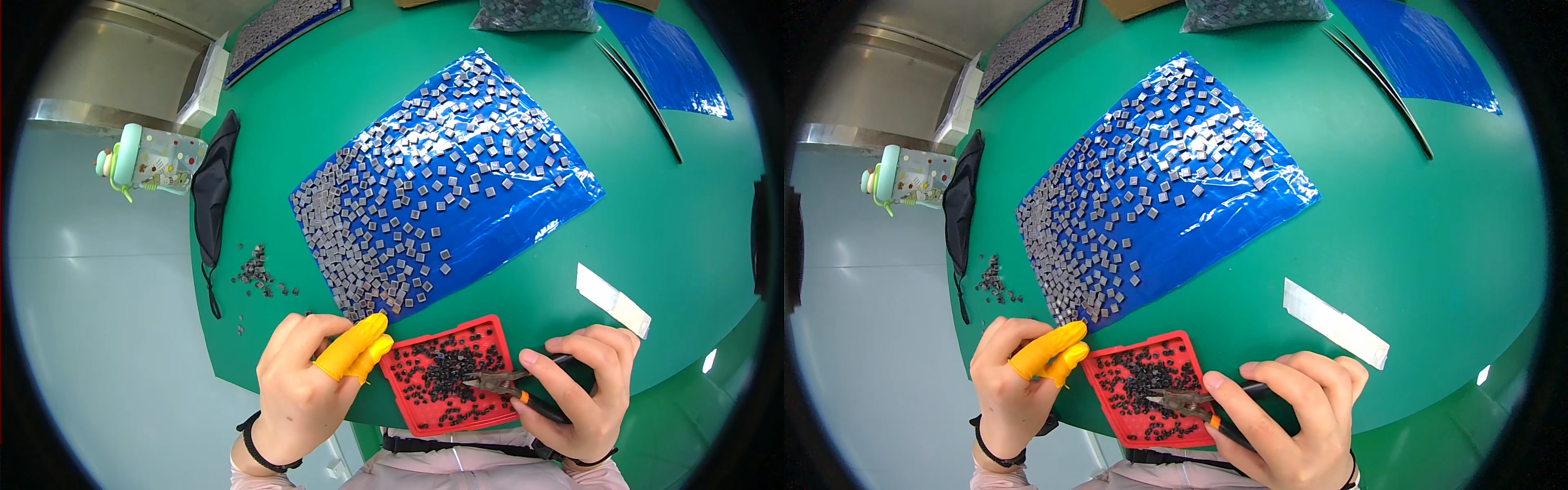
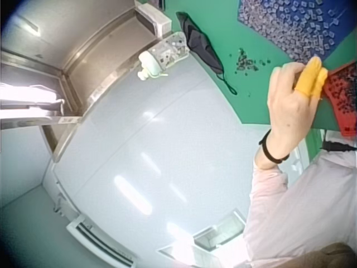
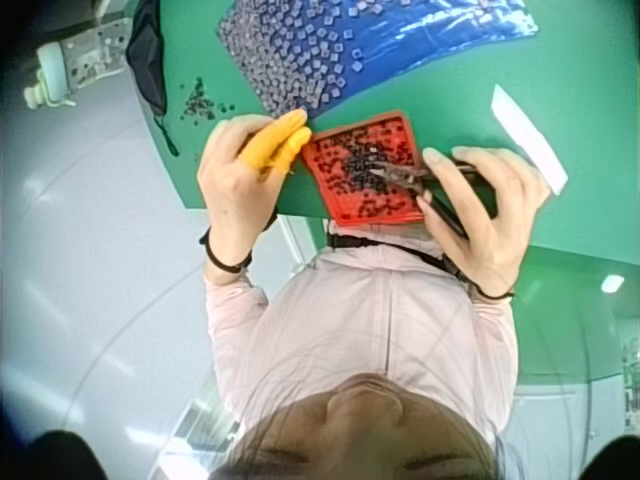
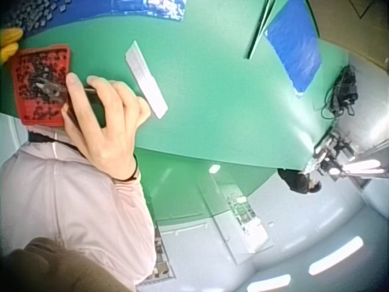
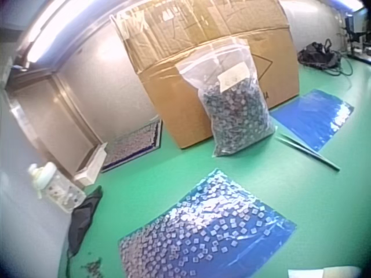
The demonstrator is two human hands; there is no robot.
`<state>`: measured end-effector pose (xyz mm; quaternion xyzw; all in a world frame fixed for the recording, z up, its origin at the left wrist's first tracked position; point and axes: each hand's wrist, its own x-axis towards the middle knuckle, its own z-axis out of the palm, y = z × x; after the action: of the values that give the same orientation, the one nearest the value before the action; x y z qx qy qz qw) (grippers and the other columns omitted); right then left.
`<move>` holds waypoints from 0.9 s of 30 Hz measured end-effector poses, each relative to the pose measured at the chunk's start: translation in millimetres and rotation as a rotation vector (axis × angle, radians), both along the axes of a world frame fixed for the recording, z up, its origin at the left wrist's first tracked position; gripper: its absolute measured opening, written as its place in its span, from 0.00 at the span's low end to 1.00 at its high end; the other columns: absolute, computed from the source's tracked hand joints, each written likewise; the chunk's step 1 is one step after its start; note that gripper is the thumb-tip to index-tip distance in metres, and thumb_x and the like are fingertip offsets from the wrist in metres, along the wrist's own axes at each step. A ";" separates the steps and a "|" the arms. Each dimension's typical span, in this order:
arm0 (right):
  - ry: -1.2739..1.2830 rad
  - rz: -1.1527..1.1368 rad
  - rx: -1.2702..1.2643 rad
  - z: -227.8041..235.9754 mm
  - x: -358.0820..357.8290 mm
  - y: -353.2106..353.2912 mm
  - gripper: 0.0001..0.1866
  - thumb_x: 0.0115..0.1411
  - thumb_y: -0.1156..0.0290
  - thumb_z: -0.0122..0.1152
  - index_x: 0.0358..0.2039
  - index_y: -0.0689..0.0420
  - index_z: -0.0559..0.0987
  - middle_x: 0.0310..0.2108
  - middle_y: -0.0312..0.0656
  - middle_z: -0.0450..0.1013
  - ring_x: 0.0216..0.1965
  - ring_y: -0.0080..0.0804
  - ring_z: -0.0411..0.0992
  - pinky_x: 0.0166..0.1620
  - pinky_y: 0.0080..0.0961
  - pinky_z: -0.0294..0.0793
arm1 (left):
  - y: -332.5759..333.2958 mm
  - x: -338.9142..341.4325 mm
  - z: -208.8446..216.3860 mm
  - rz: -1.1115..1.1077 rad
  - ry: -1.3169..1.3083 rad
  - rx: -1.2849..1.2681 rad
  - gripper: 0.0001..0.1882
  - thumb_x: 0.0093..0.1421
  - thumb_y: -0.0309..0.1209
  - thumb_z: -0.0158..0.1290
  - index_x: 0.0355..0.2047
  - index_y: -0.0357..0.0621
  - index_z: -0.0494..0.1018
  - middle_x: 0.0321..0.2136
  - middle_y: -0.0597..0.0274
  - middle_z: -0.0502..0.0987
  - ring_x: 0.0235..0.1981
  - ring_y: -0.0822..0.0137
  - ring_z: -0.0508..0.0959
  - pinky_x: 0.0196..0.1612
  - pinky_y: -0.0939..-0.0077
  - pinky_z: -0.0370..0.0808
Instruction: The person uses pliers to pick small black components from a red tray and places them onto a green table. They repeat this action continuously, moving items one at a time from the tray to the table surface.
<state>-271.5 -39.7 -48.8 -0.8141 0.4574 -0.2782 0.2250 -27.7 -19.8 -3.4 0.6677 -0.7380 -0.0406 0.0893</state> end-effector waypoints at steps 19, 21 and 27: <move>0.006 0.023 -0.013 -0.5 -1.6 -1.4 0.29 0.29 0.68 0.70 0.39 0.50 0.82 0.39 0.39 0.70 0.39 0.41 0.66 0.43 0.39 0.63 | 0.0 0.4 1.1 0.024 0.025 0.031 0.14 0.40 0.23 0.68 0.29 0.40 0.80 0.27 0.66 0.74 0.26 0.64 0.73 0.25 0.73 0.69; 0.007 0.022 -0.012 -0.4 -1.5 -1.3 0.29 0.29 0.68 0.70 0.39 0.49 0.82 0.39 0.39 0.70 0.39 0.41 0.66 0.43 0.39 0.63 | -0.1 0.6 0.8 0.022 0.026 0.033 0.14 0.40 0.24 0.68 0.29 0.40 0.80 0.27 0.66 0.74 0.26 0.64 0.73 0.25 0.73 0.69; 0.010 0.020 -0.010 -0.8 -1.1 -0.9 0.29 0.29 0.68 0.71 0.40 0.49 0.82 0.39 0.39 0.70 0.39 0.41 0.66 0.43 0.39 0.63 | -1.9 0.5 0.1 0.016 0.040 0.048 0.13 0.41 0.24 0.68 0.30 0.40 0.80 0.27 0.66 0.74 0.26 0.64 0.72 0.26 0.73 0.69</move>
<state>-272.7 -40.6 -49.6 -0.8210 0.4491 -0.2743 0.2214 -27.1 -21.8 -3.3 0.6744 -0.7297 -0.0707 0.0883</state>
